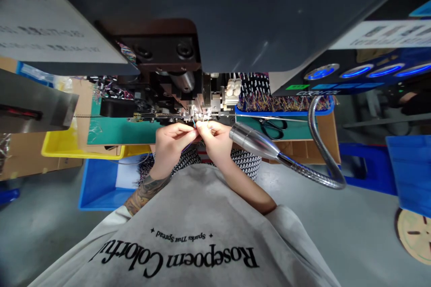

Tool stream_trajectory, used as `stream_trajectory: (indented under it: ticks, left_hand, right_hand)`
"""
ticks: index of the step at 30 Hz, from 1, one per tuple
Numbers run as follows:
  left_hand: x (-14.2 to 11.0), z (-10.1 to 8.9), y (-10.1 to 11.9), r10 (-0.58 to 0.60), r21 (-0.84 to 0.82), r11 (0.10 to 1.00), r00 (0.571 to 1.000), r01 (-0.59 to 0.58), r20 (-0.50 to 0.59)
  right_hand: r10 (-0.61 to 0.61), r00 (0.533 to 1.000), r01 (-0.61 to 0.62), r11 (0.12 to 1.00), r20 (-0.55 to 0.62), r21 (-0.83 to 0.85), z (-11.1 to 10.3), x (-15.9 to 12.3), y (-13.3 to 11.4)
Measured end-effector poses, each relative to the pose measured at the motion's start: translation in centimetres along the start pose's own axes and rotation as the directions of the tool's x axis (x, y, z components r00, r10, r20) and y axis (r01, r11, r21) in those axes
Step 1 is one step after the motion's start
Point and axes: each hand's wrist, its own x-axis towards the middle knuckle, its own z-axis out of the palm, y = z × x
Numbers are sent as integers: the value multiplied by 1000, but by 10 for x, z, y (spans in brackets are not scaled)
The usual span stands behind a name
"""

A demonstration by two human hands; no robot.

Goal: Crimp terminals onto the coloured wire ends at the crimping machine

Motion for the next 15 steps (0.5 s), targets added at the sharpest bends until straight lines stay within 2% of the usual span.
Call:
stream_trajectory:
  ticks: [7,15]
  left_hand:
    - [-1,-2,-5,34,11,999,999,-34,-15]
    - [0,-2,-9,4,-28,1000,1000,-5,-27]
  right_hand:
    - [8,999,-8,1000,-42,0,3,2,-5]
    - [23,999,-22,1000,-39,21,4,4,0]
